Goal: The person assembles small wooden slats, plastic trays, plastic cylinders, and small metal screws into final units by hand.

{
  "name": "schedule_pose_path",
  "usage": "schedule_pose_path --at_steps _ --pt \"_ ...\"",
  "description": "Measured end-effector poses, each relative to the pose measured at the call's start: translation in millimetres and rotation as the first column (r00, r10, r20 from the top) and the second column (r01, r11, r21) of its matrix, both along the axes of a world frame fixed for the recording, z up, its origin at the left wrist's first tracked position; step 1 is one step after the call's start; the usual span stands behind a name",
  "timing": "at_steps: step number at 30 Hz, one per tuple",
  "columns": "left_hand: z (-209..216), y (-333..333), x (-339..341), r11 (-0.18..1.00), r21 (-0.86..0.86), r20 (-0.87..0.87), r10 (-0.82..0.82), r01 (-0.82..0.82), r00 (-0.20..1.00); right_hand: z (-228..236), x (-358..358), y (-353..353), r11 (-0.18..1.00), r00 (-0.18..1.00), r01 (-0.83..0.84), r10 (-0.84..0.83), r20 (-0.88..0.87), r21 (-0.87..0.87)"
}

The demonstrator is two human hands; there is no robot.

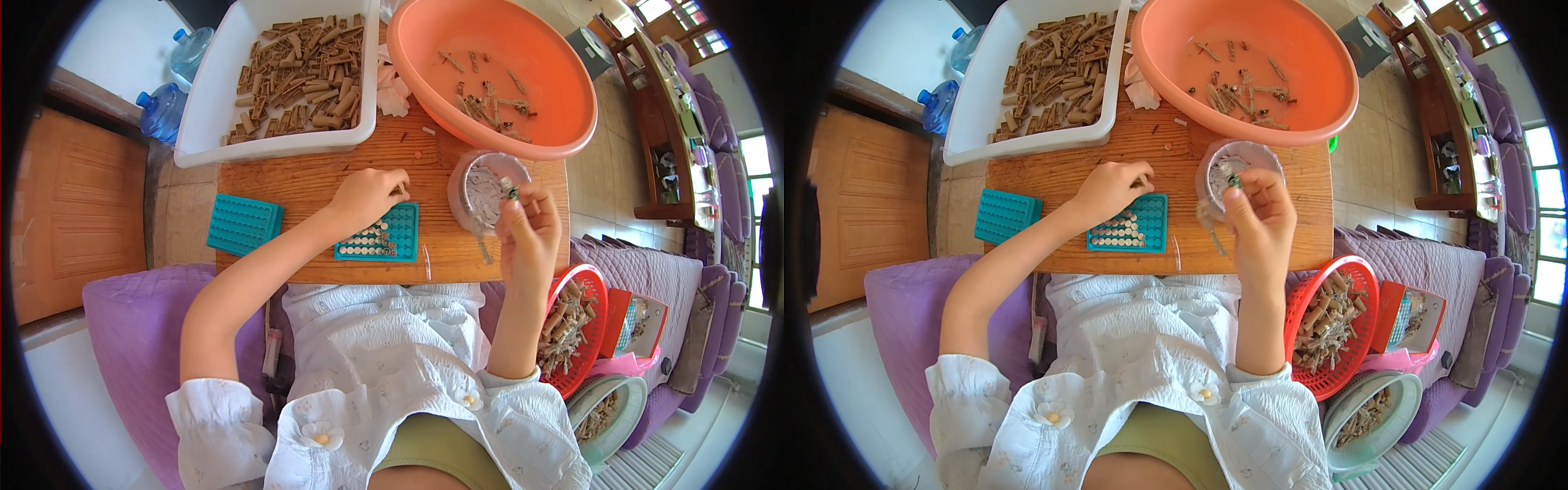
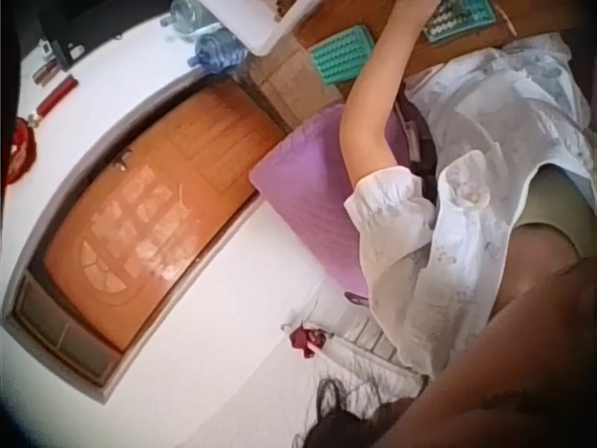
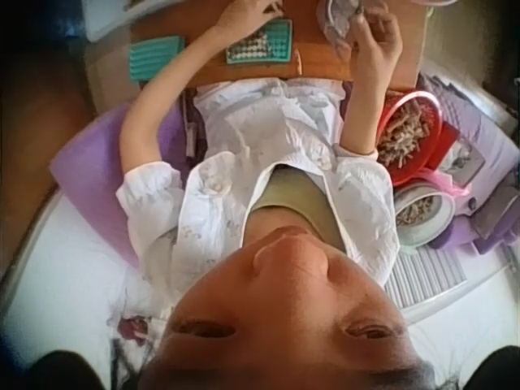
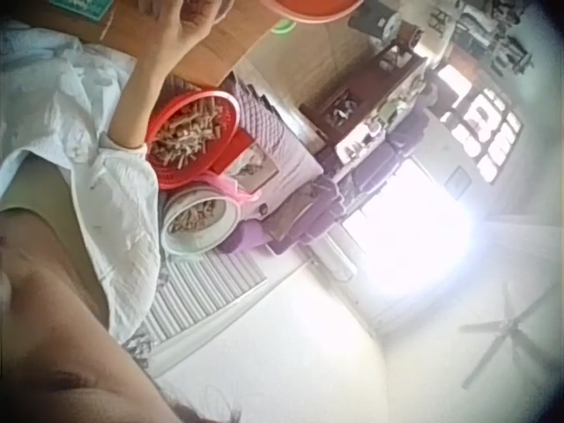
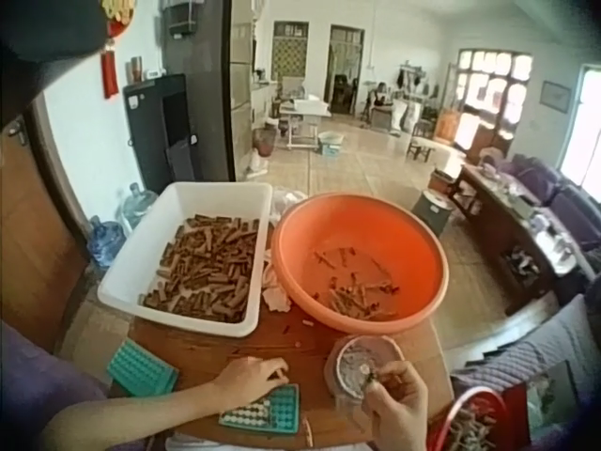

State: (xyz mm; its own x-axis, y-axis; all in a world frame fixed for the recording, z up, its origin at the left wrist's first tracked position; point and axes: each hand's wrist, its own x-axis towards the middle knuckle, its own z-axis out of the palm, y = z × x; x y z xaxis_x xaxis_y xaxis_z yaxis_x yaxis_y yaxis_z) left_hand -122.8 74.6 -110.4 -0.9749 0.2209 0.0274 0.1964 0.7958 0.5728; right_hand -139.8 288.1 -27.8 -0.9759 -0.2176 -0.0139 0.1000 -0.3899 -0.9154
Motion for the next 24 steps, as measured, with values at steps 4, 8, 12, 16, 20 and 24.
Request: schedule_pose_path --at_steps 4,8,12,16,20,24 --pt "65 -8 13 0.804 0.438 0.525 0.135 -0.402 0.840 0 18 -13 0.994 0.996 -0.063 0.057 0.064 0.087" --pt "94 -33 51 0.336 0.753 0.639 -0.169 -0.566 0.750 3 40 -35 0.968 0.991 -0.132 0.127 0.038 0.214" --pt "106 -27 86 0.361 0.733 0.650 -0.123 -0.576 0.750 3 63 -54 0.962 0.987 -0.125 0.146 -0.069 0.241" --pt "99 -23 101 0.295 0.851 0.467 -0.051 -0.434 0.883 7 78 -67 0.932 0.970 -0.065 0.143 -0.196 0.357" --pt "111 -25 107 0.209 0.845 0.519 -0.097 -0.492 0.850 7 83 -79 0.927 0.923 0.016 0.131 -0.363 0.374" --pt "117 -31 116 0.416 0.823 0.429 -0.012 -0.386 0.903 13 91 -87 0.910 0.918 -0.065 0.215 -0.334 0.409"
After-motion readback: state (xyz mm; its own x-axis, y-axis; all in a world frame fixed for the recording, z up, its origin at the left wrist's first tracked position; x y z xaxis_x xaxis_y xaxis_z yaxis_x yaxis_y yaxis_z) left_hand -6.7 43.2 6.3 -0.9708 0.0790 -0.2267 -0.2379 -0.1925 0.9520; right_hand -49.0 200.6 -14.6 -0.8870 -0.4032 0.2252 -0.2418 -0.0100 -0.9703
